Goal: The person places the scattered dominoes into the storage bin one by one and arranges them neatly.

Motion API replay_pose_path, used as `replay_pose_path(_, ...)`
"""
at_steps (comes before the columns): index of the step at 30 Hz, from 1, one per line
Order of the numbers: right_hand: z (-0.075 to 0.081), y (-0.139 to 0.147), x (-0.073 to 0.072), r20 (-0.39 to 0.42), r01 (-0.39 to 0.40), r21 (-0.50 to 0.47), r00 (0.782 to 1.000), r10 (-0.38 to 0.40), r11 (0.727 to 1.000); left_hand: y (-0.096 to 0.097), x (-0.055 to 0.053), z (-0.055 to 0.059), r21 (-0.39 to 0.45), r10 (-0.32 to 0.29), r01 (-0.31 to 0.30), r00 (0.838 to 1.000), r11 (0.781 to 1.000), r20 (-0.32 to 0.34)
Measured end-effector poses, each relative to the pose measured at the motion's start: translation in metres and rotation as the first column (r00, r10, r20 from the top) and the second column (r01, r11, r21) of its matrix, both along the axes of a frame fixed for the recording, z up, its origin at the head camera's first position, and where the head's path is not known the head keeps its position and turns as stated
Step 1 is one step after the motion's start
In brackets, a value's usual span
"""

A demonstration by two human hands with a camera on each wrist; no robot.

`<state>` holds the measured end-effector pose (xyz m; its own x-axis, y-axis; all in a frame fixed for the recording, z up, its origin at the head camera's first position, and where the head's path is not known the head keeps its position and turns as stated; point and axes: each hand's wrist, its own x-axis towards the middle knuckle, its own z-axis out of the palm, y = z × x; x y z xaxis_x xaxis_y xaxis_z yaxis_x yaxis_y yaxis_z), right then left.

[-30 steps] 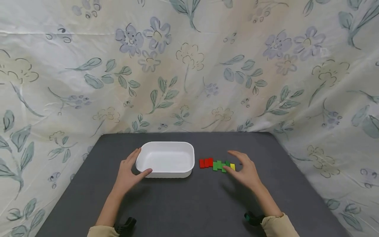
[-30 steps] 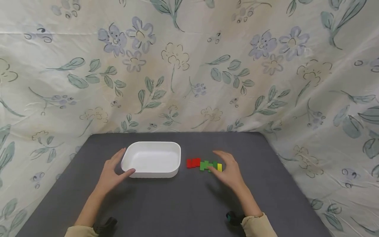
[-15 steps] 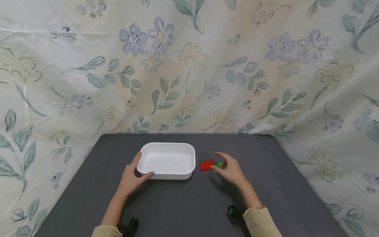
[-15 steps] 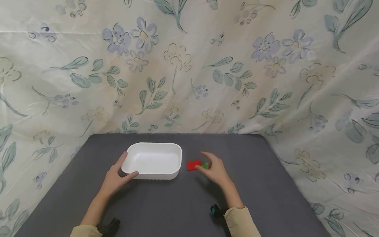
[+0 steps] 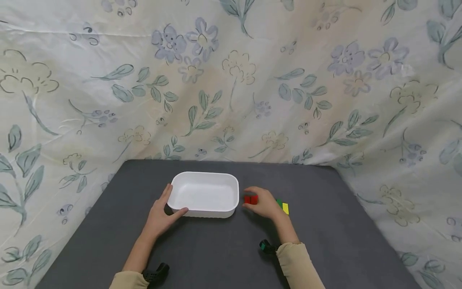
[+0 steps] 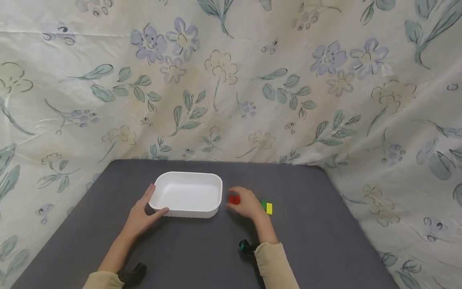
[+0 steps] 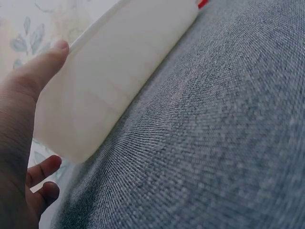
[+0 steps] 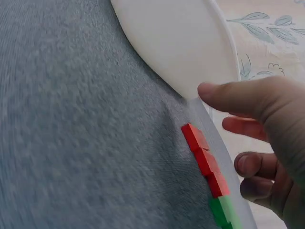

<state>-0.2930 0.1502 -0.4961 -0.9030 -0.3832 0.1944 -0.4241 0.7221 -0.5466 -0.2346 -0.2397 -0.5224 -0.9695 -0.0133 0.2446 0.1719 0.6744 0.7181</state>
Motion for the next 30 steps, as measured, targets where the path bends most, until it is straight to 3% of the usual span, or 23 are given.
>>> replay_pose_path(9,-0.013,-0.005,-0.003,-0.017,0.003,0.031,1.0,-0.002,1.0,-0.006,-0.002,0.003,-0.009,-0.012,0.012,1.0,1.0,-0.024)
replay_pose_path(23,-0.004,0.002,-0.017,-0.029,-0.051,0.039,0.998,0.052,0.998,-0.007,-0.011,0.012,-0.014,-0.006,0.006,1.0,1.0,0.01)
replay_pose_path(30,-0.008,0.003,-0.013,-0.026,-0.065,0.042,0.997,0.067,0.997,-0.008,-0.01,0.01,-0.021,-0.015,0.015,1.0,1.0,0.024)
